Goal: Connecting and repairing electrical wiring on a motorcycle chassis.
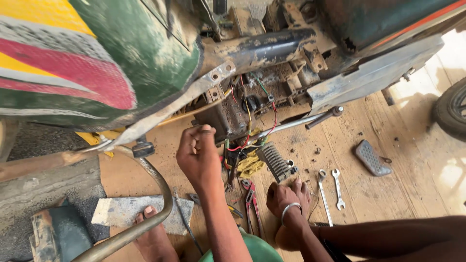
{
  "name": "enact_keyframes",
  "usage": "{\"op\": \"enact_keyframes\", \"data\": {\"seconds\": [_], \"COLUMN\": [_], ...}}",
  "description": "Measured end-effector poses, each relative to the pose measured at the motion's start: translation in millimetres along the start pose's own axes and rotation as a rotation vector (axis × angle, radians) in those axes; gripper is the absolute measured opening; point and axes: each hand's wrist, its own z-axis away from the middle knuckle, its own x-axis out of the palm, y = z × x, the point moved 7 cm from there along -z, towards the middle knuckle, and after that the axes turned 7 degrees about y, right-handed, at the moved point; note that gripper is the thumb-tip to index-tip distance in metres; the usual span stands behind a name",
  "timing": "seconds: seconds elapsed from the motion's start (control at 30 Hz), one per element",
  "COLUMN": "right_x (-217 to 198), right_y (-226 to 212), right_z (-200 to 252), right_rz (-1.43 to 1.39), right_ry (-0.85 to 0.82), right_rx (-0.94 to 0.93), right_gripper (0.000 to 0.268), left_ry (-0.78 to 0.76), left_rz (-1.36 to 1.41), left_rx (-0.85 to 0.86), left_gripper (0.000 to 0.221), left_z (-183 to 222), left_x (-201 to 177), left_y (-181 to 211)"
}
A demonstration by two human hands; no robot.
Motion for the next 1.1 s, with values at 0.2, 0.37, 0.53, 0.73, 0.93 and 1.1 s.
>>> {"op": "enact_keyframes", "data": {"seconds": [0.2, 0.37, 0.53, 0.73, 0.93, 1.1], "right_x": [-183, -202, -178, -352, -455, -455], "right_y": [-86, -73, 18, -9, -49, -84], "right_z": [104, 127, 125, 167, 126, 56], "right_rz": [0.312, 0.386, 0.082, -0.416, -0.660, -0.655], "right_ry": [-0.354, -0.436, -0.487, -0.325, 0.073, 0.280], "right_rx": [-0.171, -0.465, -0.704, -1.175, -1.107, -0.993], "right_gripper": [0.023, 0.021, 0.030, 0.018, 0.008, 0.015], "left_ry": [-0.114, -0.257, -0.315, -0.432, -0.451, -0.536], "left_rz": [-0.272, -0.320, -0.381, -0.361, -0.141, -0.007], "left_rx": [0.182, 0.596, 0.895, 0.832, 0.597, 0.648], "left_gripper": [0.018, 0.032, 0.027, 0.028, 0.013, 0.023], "left_z": [12, 18, 31, 21, 6, 9], "left_x": [29, 51, 69, 85, 99, 103], "left_y": [62, 92, 107, 93, 72, 63]}}
